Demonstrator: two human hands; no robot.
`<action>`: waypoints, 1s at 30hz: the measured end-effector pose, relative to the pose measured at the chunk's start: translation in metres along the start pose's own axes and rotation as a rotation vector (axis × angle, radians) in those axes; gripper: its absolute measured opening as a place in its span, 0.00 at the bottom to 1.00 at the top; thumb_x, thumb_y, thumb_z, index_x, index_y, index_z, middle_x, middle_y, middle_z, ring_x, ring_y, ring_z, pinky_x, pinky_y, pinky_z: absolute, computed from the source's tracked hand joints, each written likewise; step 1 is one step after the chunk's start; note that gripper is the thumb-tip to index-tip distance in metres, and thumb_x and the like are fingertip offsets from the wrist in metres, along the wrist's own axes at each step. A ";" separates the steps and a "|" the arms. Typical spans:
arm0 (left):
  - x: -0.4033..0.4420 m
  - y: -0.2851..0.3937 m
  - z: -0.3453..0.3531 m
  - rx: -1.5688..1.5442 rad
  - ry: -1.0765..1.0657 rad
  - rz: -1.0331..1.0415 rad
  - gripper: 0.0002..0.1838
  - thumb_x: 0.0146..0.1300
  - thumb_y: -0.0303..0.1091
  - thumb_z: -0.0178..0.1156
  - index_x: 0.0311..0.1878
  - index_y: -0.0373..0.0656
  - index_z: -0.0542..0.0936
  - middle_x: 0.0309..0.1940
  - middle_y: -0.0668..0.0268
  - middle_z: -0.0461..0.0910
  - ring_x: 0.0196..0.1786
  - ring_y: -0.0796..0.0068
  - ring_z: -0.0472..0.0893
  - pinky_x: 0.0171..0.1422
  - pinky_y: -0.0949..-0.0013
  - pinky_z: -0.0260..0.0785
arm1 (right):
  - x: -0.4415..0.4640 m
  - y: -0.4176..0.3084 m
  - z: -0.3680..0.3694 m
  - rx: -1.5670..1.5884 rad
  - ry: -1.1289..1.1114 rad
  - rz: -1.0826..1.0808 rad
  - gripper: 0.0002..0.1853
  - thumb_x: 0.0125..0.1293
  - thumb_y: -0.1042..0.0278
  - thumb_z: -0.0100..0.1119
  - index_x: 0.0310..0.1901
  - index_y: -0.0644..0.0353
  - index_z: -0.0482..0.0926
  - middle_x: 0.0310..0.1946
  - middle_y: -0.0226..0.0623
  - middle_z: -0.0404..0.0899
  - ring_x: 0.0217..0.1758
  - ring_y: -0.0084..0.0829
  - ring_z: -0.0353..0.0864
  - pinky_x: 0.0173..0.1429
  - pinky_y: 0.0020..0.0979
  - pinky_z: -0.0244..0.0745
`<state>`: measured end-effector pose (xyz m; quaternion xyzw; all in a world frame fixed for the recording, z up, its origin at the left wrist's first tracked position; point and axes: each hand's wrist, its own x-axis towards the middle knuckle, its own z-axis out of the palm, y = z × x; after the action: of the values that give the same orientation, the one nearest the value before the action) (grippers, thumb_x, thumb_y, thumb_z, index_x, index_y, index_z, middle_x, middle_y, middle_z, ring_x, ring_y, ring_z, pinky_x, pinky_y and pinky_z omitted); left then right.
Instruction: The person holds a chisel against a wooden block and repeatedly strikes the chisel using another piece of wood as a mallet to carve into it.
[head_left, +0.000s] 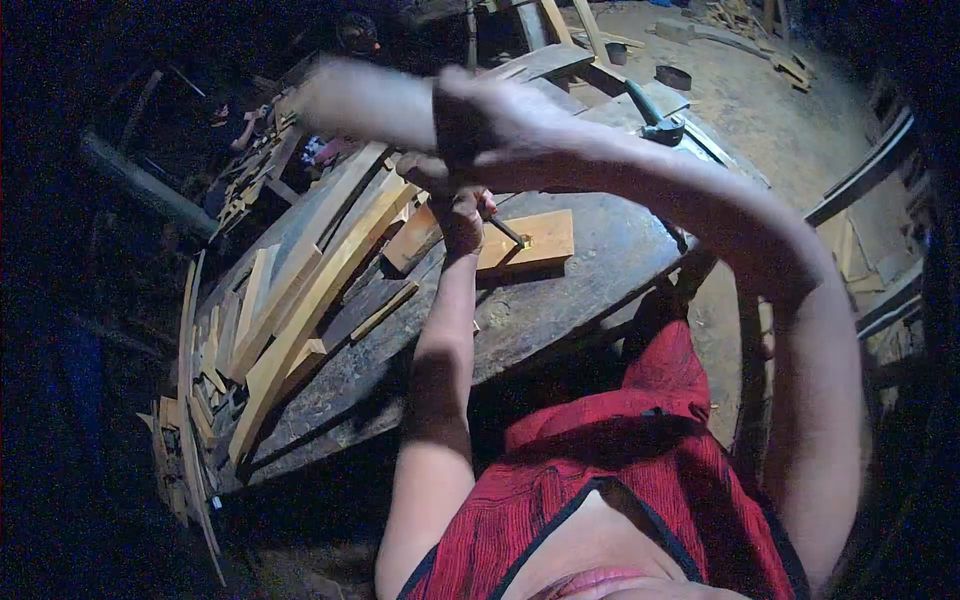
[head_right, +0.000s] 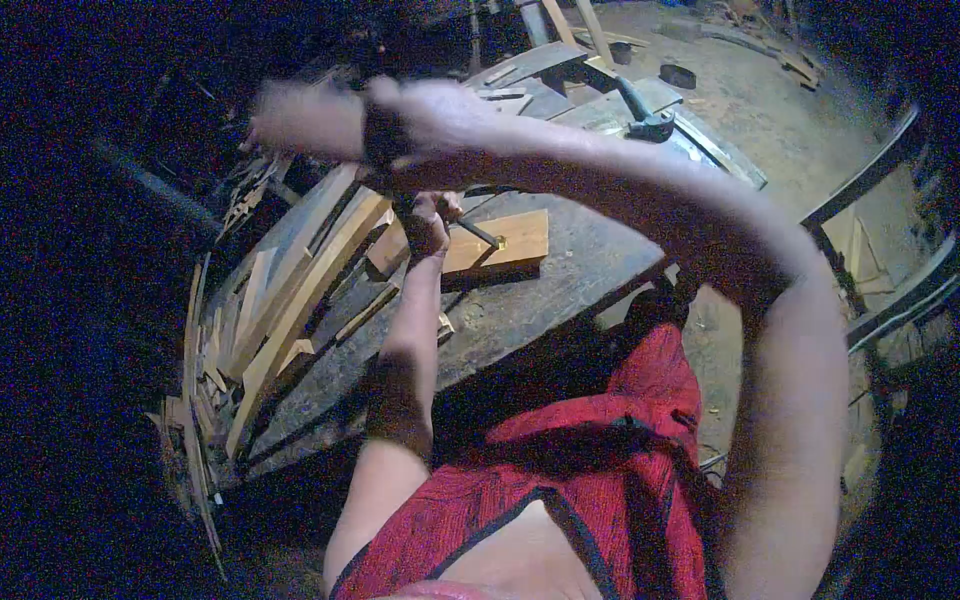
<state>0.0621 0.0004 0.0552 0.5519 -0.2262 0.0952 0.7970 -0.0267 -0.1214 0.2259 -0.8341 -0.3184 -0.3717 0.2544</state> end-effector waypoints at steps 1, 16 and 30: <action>0.000 -0.001 -0.001 0.171 0.008 0.107 0.06 0.50 0.24 0.58 0.28 0.41 0.69 0.17 0.68 0.69 0.15 0.77 0.70 0.20 0.75 0.65 | -0.001 0.002 -0.004 -0.008 -0.483 0.040 0.22 0.47 0.58 0.66 0.43 0.59 0.74 0.26 0.44 0.79 0.33 0.37 0.82 0.33 0.38 0.75; -0.005 -0.002 -0.009 -0.132 -0.024 -0.010 0.09 0.55 0.35 0.55 0.30 0.39 0.72 0.18 0.67 0.70 0.16 0.77 0.72 0.20 0.75 0.65 | 0.046 0.025 0.021 -0.141 -0.508 0.090 0.32 0.44 0.54 0.70 0.52 0.55 0.74 0.43 0.38 0.78 0.45 0.33 0.79 0.46 0.31 0.75; -0.006 0.007 0.015 -0.035 -0.127 -0.074 0.10 0.49 0.30 0.58 0.32 0.40 0.68 0.18 0.68 0.67 0.16 0.78 0.70 0.20 0.75 0.65 | 0.076 -0.008 -0.004 -0.285 -0.389 -0.211 0.07 0.55 0.56 0.58 0.34 0.44 0.80 0.29 0.30 0.77 0.27 0.28 0.78 0.34 0.33 0.75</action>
<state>0.0500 -0.0103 0.0625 0.5509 -0.2573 0.0268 0.7935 0.0051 -0.0925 0.2888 -0.8796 -0.3908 -0.2698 0.0279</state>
